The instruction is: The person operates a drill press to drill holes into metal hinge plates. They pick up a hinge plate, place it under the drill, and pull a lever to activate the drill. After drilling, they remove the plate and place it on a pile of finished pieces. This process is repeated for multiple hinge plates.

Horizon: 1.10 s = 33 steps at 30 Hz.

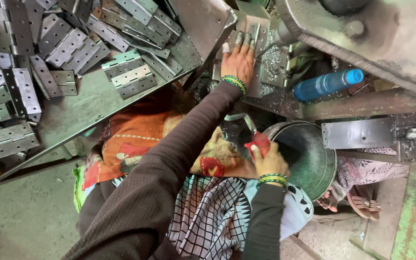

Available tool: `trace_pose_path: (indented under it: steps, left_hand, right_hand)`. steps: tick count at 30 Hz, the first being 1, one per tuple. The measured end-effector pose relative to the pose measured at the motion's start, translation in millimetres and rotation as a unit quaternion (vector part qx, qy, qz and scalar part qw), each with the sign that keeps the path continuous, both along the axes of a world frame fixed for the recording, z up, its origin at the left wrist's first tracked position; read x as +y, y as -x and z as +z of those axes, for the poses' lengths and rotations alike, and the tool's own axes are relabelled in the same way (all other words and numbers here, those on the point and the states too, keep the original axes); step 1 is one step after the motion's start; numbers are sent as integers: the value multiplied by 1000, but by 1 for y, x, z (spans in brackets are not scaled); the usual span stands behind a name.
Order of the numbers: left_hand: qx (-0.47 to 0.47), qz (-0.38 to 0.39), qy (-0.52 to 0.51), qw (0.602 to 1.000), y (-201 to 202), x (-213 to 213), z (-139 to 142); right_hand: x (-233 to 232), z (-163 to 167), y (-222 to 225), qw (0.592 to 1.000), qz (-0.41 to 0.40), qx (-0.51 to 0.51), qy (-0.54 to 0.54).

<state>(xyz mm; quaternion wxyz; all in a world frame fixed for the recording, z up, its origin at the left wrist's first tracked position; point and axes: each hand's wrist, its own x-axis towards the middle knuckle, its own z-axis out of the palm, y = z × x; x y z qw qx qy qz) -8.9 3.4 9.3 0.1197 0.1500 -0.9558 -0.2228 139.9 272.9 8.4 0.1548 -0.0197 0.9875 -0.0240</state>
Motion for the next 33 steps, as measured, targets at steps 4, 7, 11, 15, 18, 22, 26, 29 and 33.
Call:
trace_pose_path:
  steps: [4,7,11,15,18,22,26,29,33]
  left_hand:
    - [40,-3,56,998,10,-8,2]
    - [22,-19,47,998,6,-17,2]
    - [-30,-17,-7,999,7,-16,5]
    - [2,-10,45,999,6,-10,4]
    - [8,-3,13,1000,3,-5,0]
    - [27,3,6,1000,1,-6,-2]
    - [98,-3,29,995,1,-10,-1]
    - [22,-10,47,999,4,-12,0]
    - [2,-21,0,1000,6,-12,1]
  right_hand:
    - [-13,-41,-26,995,2,79,67]
    - [-5,-60,-24,997,-22,19,73]
    - [5,-37,0,998,3,-33,53]
    - [3,18,12,999,39,-19,-1]
    - [-11,33,0,1000,6,0,-29]
    - [-28,-1,-29,995,-38,53,78]
    - [-14,-28,-25,995,-24,35,90]
    - [-4,-18,-7,998,5,-5,68]
    - [4,21,9,999,30,-28,0]
